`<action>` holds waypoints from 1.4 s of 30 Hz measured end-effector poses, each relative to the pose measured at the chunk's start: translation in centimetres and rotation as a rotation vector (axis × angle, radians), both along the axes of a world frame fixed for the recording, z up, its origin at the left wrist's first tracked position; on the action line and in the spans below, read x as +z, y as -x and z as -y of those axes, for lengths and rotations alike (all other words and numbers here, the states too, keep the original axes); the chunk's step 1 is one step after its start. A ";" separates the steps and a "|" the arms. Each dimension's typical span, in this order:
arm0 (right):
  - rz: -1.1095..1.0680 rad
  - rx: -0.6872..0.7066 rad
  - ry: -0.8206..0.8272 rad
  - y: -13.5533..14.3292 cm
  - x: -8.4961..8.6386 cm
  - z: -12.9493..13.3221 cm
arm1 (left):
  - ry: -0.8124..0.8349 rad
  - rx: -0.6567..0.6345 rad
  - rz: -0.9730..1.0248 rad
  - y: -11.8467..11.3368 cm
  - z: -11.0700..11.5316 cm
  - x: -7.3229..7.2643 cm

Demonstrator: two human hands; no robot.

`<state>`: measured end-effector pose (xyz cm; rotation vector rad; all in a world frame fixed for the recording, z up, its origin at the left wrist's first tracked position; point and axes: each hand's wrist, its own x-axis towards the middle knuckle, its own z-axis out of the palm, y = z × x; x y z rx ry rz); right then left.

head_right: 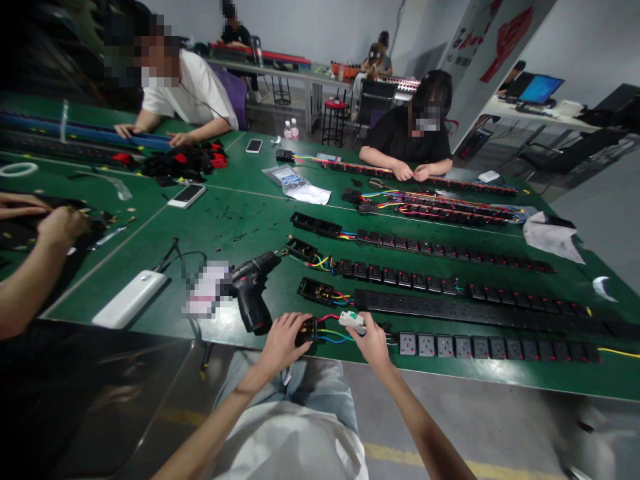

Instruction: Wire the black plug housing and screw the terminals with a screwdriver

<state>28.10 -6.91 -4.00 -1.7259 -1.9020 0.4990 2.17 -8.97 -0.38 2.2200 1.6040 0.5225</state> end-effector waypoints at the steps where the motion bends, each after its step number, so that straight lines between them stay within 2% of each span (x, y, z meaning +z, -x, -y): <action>1: -0.018 -0.008 -0.004 0.0 -0.1 0.0 | -0.002 0.002 0.001 0.0 0.0 0.0; 10: -0.043 -0.071 -0.096 0.2 0.3 -0.6 | -0.009 -0.004 0.006 0.0 0.1 0.3; 15: -0.011 -0.093 -0.286 0.6 1.5 0.1 | -0.008 -0.012 0.003 0.1 0.0 0.3; 17: 0.016 -0.033 -0.337 1.2 2.0 0.9 | -0.005 -0.017 0.002 0.2 0.0 0.3; 18: 0.036 0.043 -0.329 1.6 2.2 1.3 | -0.004 -0.020 0.003 0.2 0.0 0.3; 21: 0.124 0.327 -0.235 3.3 2.3 2.5 | -0.005 -0.025 0.008 0.2 0.0 0.3; 23: 0.178 0.405 -0.192 4.5 1.9 3.0 | -0.008 -0.026 0.010 0.2 0.0 0.3; 28: 0.237 0.373 -0.202 5.5 1.2 3.0 | -0.003 -0.033 0.007 0.4 -0.1 0.4; 42: 0.400 0.491 -0.246 5.5 2.1 2.6 | -0.015 -0.085 0.039 1.1 0.0 0.6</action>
